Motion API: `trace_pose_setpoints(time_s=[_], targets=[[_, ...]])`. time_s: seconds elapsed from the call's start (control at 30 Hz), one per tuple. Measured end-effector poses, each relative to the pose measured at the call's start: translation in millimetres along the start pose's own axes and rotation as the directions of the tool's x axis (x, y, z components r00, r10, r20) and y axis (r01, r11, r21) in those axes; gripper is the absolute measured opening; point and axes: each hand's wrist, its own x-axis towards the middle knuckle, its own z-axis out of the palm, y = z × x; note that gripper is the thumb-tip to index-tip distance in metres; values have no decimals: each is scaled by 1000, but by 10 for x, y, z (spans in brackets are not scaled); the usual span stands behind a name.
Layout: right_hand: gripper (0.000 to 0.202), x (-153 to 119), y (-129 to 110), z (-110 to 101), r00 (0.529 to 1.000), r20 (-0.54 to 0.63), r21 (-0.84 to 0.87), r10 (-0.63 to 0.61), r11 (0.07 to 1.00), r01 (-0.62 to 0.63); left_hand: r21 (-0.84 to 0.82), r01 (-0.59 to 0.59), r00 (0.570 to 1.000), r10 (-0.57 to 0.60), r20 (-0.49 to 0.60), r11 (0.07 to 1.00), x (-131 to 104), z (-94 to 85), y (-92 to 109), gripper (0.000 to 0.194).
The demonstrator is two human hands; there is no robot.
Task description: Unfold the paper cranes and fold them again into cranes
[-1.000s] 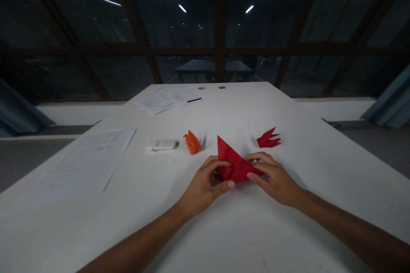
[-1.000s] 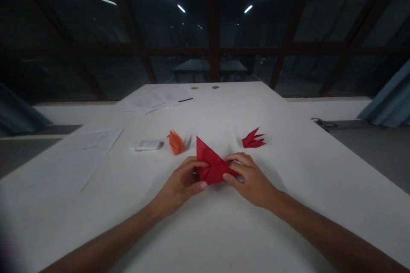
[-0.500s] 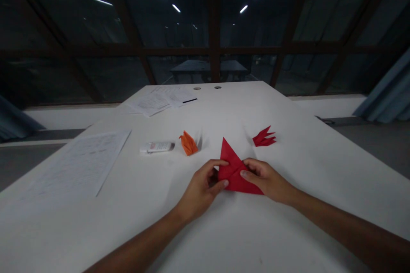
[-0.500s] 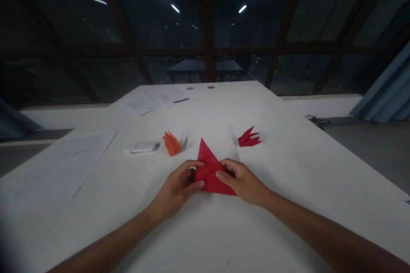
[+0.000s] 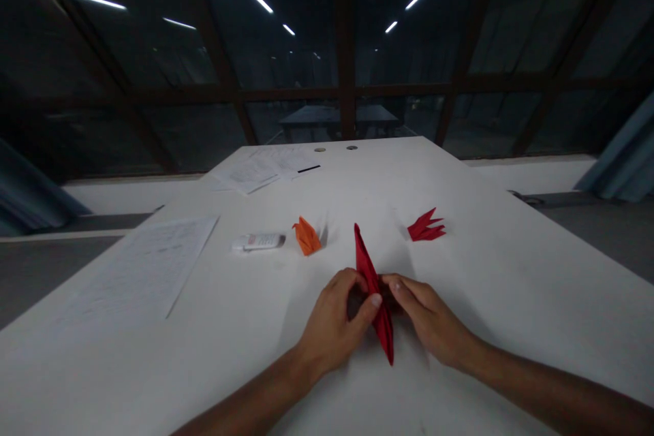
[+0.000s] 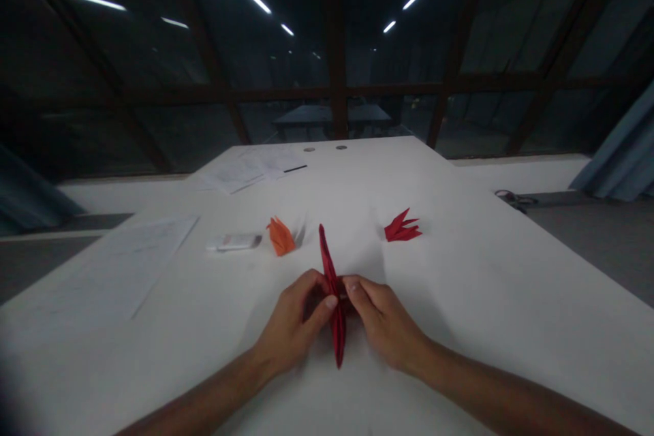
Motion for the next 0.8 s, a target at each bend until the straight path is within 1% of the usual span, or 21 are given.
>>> trace_pose_setpoints(time_s=[0.13,0.23,0.33,0.47,0.57,0.67,0.8], targets=[[32,-22,-22,18,1000,-1,-68,8,998,-8,-118,50,999,-47,21,992,11,-29,-18,29],[24,-22,-29,22,999,-18,-72,39,997,-41,-184,36,999,-29,43,982,24,-32,-10,26],[19,-22,-31,20,997,-40,-78,59,995,-61,-193,26,998,-15,59,981,33,-25,10,19],[19,-17,-13,18,995,-48,-47,89,995,-91,-144,53,997,-44,64,988,28,-4,28,12],[24,-4,10,15,994,-83,-59,76,995,-81,-52,12,999,-10,46,999,18,12,24,11],[19,6,2,8,993,-104,-136,56,988,-70,38,-34,999,33,23,999,14,19,20,12],[15,4,-65,8,997,-71,-268,18,963,-37,97,-42,999,43,-5,994,23,22,45,13]])
